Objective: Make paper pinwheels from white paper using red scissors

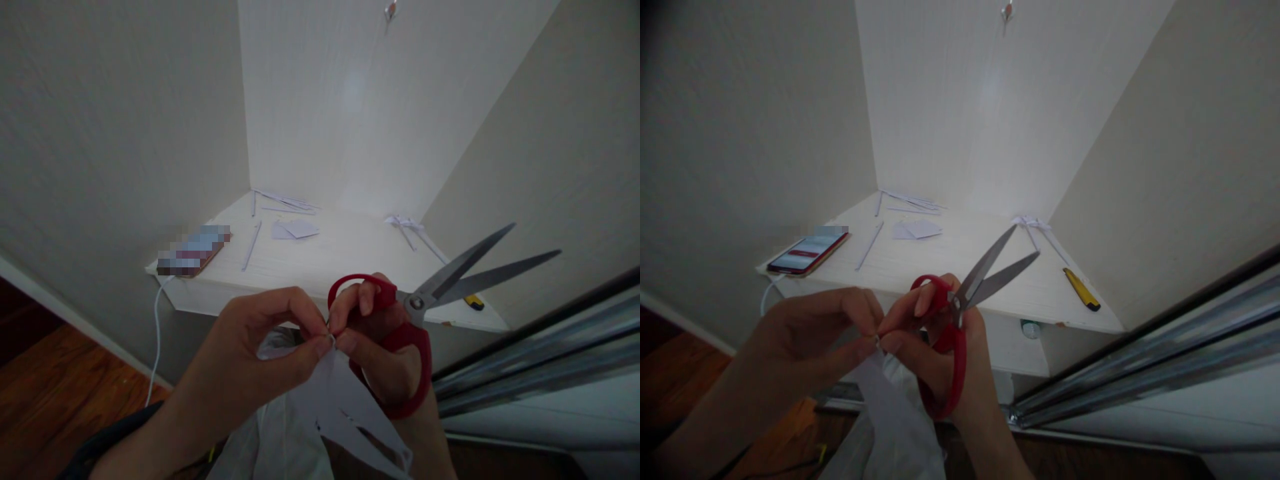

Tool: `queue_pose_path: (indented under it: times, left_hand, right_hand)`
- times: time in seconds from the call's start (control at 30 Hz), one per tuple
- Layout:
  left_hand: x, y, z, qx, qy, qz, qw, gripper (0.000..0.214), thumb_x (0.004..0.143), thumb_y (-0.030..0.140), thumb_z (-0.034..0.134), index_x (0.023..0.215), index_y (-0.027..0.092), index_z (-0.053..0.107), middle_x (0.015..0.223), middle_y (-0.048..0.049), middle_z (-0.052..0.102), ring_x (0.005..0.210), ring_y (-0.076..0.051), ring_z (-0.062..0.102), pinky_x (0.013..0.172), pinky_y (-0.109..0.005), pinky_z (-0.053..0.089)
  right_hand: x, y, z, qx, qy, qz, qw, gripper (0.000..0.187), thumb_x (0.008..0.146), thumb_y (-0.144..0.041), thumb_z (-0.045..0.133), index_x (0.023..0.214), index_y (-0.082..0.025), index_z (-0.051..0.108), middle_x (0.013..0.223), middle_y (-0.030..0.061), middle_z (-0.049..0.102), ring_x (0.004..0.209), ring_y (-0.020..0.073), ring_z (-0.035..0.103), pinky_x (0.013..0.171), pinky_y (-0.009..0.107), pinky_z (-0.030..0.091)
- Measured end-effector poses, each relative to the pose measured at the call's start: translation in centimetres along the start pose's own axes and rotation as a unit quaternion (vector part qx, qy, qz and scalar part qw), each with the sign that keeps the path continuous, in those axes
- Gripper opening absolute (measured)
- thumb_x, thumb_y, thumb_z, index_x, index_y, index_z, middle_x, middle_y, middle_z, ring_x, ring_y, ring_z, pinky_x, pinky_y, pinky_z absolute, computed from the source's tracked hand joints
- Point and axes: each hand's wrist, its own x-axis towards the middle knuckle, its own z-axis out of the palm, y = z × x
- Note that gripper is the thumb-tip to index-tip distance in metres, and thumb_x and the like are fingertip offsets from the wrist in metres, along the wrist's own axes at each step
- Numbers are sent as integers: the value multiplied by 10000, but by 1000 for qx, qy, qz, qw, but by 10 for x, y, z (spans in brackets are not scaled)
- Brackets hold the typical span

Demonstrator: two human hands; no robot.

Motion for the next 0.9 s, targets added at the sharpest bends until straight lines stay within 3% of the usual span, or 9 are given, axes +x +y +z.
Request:
queue_pose_path:
  times: [0.23, 0.67, 0.9]
  left_hand:
    - [0, 2, 4, 2, 6, 3, 1000, 124, 739, 129, 626, 637, 196, 605, 631, 39, 610, 600, -105, 537, 561, -197, 425]
    - [1, -2, 4, 42, 45, 31, 998, 135, 748, 148, 644, 647, 235, 628, 640, 44, 638, 606, -122, 574, 575, -222, 432]
    - [2, -4, 1, 3, 9, -2, 1000, 140, 752, 198, 679, 629, 246, 632, 622, 59, 614, 588, -111, 535, 552, -209, 415]
  right_hand:
    - [-1, -5, 3, -28, 9, 2, 1000, 332, 709, -126, 797, 798, -268, 510, 751, -33, 652, 660, 166, 606, 612, 305, 487]
    - [-2, 2, 2, -17, 32, -66, 997, 291, 762, -84, 755, 829, -291, 561, 790, -50, 689, 705, 132, 614, 640, 262, 473]
    - [0, -1, 1, 19, -3, -30, 999, 300, 757, -87, 773, 818, -259, 534, 764, -56, 677, 686, 109, 599, 636, 235, 465]
